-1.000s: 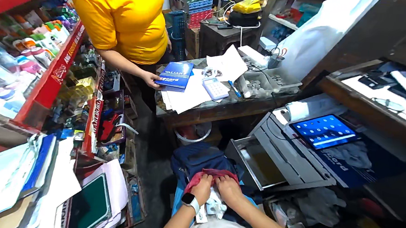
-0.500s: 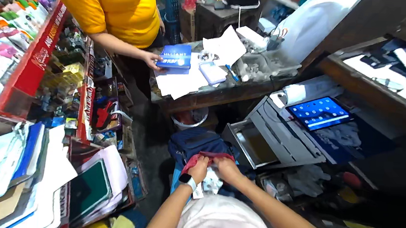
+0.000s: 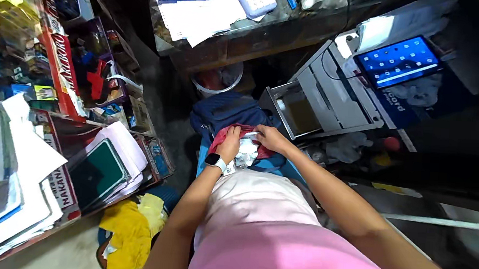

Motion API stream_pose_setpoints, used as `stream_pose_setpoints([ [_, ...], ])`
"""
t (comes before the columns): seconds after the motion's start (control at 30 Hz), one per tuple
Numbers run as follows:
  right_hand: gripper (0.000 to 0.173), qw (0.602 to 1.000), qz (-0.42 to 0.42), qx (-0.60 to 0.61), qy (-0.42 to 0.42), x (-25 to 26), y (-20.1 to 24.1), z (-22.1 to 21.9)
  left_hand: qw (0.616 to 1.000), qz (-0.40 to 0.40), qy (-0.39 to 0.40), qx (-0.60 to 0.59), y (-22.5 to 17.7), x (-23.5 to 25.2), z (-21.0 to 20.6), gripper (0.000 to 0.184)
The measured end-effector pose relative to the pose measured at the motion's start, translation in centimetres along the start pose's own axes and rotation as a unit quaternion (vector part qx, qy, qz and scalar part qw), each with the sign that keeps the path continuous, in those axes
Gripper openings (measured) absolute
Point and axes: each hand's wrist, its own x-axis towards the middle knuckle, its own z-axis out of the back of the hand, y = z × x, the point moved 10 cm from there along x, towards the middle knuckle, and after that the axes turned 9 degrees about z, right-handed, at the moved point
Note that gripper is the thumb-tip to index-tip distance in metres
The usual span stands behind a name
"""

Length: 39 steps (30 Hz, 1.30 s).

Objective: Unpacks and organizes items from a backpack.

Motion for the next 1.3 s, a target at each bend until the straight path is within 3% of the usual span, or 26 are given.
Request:
stream_pose_setpoints([
  [0.17,0.023,0.996,-0.001,0.086,-0.010,0.5,-1.4,0.6,1.000,0.009,0.024,-0.011,0.0,-0.2,-0.2,0.057],
  [0.3,0.020,0.973,-0.038,0.225,-0.030,-0.2,-1.8,1.1,0.999,0.004,0.028,-0.020,-0.1,-0.1,-0.2,0.062],
  [0.43,0.022,0.956,-0.046,0.289,-0.027,-0.4,-2.3,0.8,0.999,0.007,0.025,-0.022,0.0,0.1,-0.1,0.063],
  [0.97,0.026,0.957,-0.060,0.285,-0.016,-0.6,-2.2,0.3,0.999,0.016,0.020,-0.025,0.0,-0.3,0.2,0.061],
  [1.17,0.024,0.930,-0.051,0.341,-0.129,-0.8,-3.3,1.6,0.999,0.016,0.015,-0.025,0.3,0.0,0.1,0.064],
  [1.23,0.026,0.956,-0.026,0.282,-0.079,-1.4,-1.4,1.4,1.000,0.005,0.008,-0.023,0.2,0.1,0.3,0.058],
  [1.3,0.030,0.985,0.047,0.160,0.047,-1.8,1.2,-0.5,1.000,-0.002,-0.004,-0.022,0.0,0.2,0.8,0.041],
])
